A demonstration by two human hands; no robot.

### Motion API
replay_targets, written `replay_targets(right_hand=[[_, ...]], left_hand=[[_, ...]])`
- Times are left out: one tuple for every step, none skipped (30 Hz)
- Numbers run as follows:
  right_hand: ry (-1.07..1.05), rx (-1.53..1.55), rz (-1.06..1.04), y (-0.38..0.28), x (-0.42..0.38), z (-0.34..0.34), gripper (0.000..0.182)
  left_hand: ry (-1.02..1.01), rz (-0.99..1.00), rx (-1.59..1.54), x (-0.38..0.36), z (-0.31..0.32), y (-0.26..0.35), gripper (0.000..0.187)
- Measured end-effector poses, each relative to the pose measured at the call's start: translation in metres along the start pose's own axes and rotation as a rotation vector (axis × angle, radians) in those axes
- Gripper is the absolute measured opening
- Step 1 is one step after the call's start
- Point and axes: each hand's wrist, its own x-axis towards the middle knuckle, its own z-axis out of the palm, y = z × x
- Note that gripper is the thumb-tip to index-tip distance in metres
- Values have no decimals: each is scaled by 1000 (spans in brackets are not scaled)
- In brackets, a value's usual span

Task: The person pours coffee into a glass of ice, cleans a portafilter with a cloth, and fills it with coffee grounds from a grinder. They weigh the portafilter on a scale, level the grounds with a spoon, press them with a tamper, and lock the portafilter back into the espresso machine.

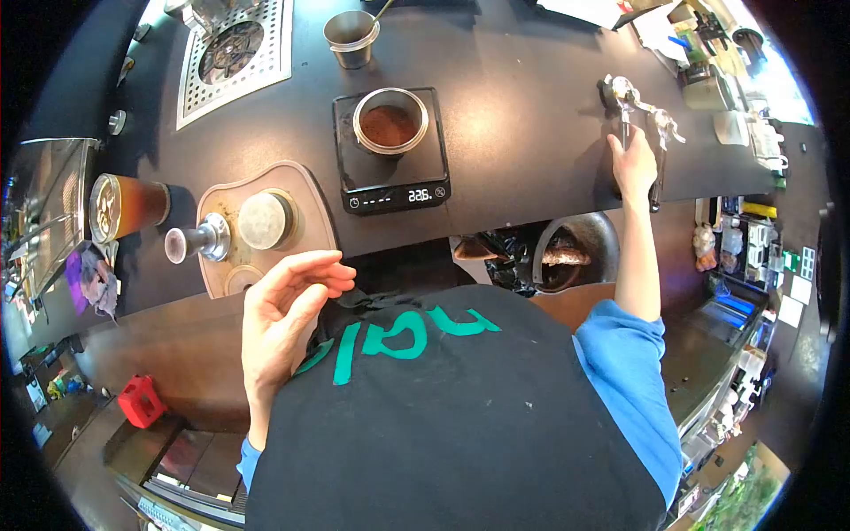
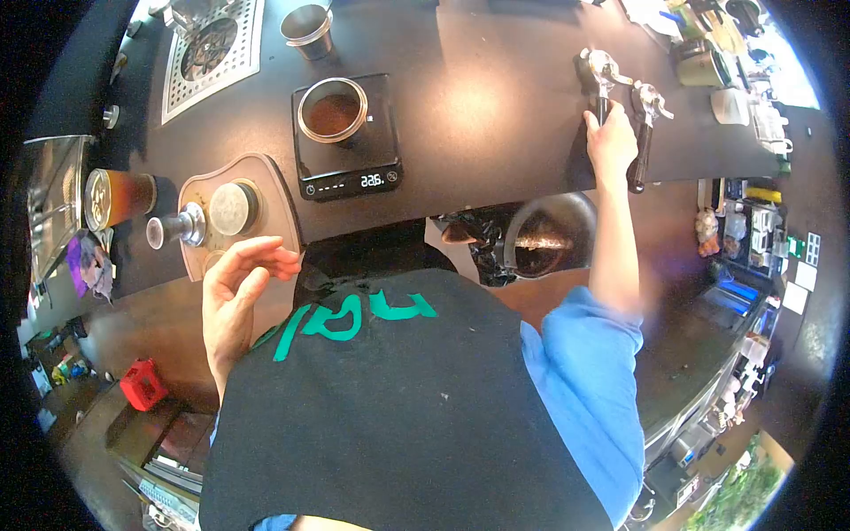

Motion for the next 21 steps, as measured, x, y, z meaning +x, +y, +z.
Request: replay_targets(right_hand=[[-27, 73, 19, 6, 6, 6, 57], [88, 130, -63, 5, 7, 7, 45], [92, 132, -61, 5, 4, 4, 45], [1, 504, 47, 4, 2, 0, 40], [-101, 874, 157, -7, -4, -13, 36], [-148, 1123, 209, -24, -12, -37, 27], [-135, 1336, 233, -50, -24, -67, 23], [-98, 1441, 150, -70, -31, -88, 24], [-128, 1525, 56, -92, -39, -111, 26], [-154, 1605, -42, -115, -46, -132, 28], [-238, 1726, -197, -138, -51, -146, 30], [-354, 1748, -338, -157, -56, -161, 50], [-378, 1806, -467, -178, -62, -162, 52], [-451, 1933, -679, -198, -69, -160, 50], [-684, 1945, -696, -212, -79, -172, 46], [-969, 2016, -633, -219, -89, -189, 31], [-1323, 1942, -554, -225, -95, -198, 36], [-1303, 1921, -673, -232, -97, -206, 31], [-1281, 1894, -795, -240, -96, -210, 27], [-901, 1790, -1056, -250, -98, -185, 26], [-513, 1652, -1266, -259, -97, -159, 26]], left_hand=[[-4, -5, 2, 0, 1, 0, 36], [-7, -5, 5, -2, 1, 1, 36], [-12, -6, 31, -4, 2, 3, 37], [-13, -2, 54, -3, 3, 5, 38], [-11, 1, 54, -1, 3, 7, 38], [-63, -19, 18, 0, 2, 11, 36], [-117, -40, -16, 2, 3, 14, 34], [-141, -27, -33, 7, 6, 16, 36], [-158, -4, -54, 13, 12, 23, 39], [-179, 49, -89, 22, 19, 29, 41], [-201, 104, -127, 30, 28, 34, 43], [-213, 110, -122, 39, 42, 42, 43], [-199, 187, -135, 46, 56, 50, 51], [-182, 264, -148, 49, 64, 55, 60], [-186, 273, -142, 48, 62, 55, 60], [-331, 265, -308, 47, 58, 53, 61], [-475, 255, -472, 44, 55, 51, 63], [-384, 213, -677, 36, 55, 48, 67], [-506, 222, -541, 31, 51, 47, 54], [-420, 159, -525, 19, 45, 48, 48], [-333, 92, -508, 5, 39, 48, 44]])
